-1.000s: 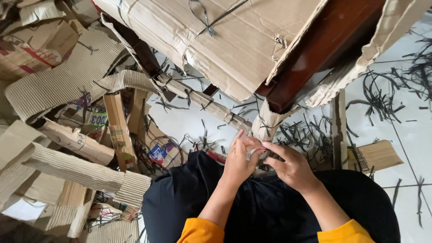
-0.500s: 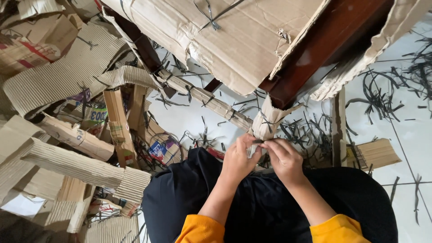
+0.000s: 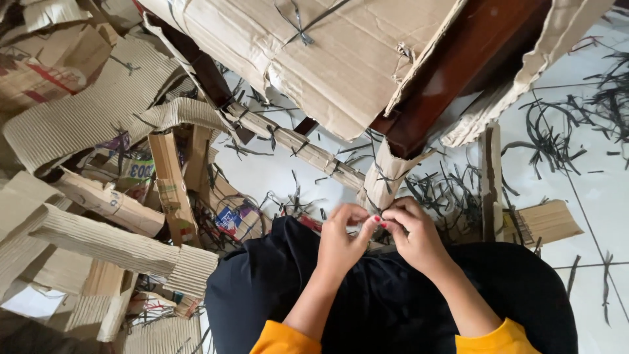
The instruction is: The person wraps corrugated cardboard strips around the legs of a wooden chair and secures them with black plastic ties. They use scissors to cut the ties after fastening each leg.
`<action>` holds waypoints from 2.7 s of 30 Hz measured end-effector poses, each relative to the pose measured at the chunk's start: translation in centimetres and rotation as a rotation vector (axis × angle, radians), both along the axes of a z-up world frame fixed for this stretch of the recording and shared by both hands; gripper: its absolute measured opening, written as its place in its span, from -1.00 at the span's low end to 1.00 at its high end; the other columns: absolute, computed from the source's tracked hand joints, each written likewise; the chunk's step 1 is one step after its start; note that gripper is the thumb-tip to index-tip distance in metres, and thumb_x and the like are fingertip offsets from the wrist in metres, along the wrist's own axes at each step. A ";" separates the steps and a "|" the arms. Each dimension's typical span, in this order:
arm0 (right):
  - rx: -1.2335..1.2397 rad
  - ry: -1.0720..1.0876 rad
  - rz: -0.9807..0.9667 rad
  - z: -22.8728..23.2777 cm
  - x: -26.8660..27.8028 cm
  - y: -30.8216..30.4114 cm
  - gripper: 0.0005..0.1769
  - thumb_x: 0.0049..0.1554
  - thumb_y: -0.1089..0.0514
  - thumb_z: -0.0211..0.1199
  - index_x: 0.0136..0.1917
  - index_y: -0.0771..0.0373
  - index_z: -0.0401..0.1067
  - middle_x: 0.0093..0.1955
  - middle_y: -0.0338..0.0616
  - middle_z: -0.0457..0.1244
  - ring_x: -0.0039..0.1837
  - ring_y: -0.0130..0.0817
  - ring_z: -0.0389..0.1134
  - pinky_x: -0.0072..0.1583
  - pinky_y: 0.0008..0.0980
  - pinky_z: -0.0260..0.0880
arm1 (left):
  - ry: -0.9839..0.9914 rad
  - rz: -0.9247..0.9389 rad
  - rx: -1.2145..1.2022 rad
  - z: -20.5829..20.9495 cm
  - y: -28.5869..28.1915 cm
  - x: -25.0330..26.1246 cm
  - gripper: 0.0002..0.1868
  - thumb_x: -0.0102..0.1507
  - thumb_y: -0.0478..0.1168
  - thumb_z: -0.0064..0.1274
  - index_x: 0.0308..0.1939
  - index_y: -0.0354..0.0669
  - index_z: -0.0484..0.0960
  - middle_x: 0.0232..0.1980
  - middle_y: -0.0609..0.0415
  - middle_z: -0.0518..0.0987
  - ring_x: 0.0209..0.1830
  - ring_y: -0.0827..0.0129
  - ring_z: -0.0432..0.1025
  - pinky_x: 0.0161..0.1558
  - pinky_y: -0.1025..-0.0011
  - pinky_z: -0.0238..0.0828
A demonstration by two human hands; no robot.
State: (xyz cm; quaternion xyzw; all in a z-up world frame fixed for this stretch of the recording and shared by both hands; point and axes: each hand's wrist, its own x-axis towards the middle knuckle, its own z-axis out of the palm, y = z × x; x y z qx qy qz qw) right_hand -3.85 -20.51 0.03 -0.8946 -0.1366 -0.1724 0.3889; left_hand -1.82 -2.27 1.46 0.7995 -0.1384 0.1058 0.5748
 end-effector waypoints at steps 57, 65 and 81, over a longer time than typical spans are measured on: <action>-0.219 -0.165 0.077 -5.3 -0.4 -3.1 -0.81 0.24 0.09 0.19 0.09 0.18 0.44 0.30 -0.06 0.29 0.26 -0.14 0.40 0.21 -0.21 0.42 | -0.672 -0.323 0.285 -1.3 -0.8 2.6 -0.88 0.38 -0.36 -0.06 -0.20 -0.25 0.59 -0.15 -0.01 0.60 -0.21 0.13 0.47 -0.12 0.24 0.24; -0.213 -0.135 -0.171 -4.1 -0.8 -2.7 -0.84 0.18 0.18 0.18 0.01 -0.02 0.52 0.18 -0.41 0.43 0.22 -0.43 0.49 0.16 -0.39 0.51 | -0.587 -0.298 0.111 0.5 -0.9 1.2 -0.88 0.36 -0.49 -0.10 -0.13 -0.34 0.56 -0.15 -0.12 0.63 -0.20 0.07 0.49 -0.04 0.22 0.40; -0.279 -0.438 0.020 -8.0 1.1 -5.3 -0.76 0.09 0.33 0.24 0.05 0.26 0.56 0.12 -0.04 0.36 0.11 -0.18 0.48 0.22 -0.20 0.54 | -0.152 -0.264 0.063 0.2 -1.1 0.2 -0.42 0.41 -0.21 -0.14 0.47 -0.16 0.02 0.10 0.13 0.70 -0.37 0.00 0.61 -0.45 0.16 0.51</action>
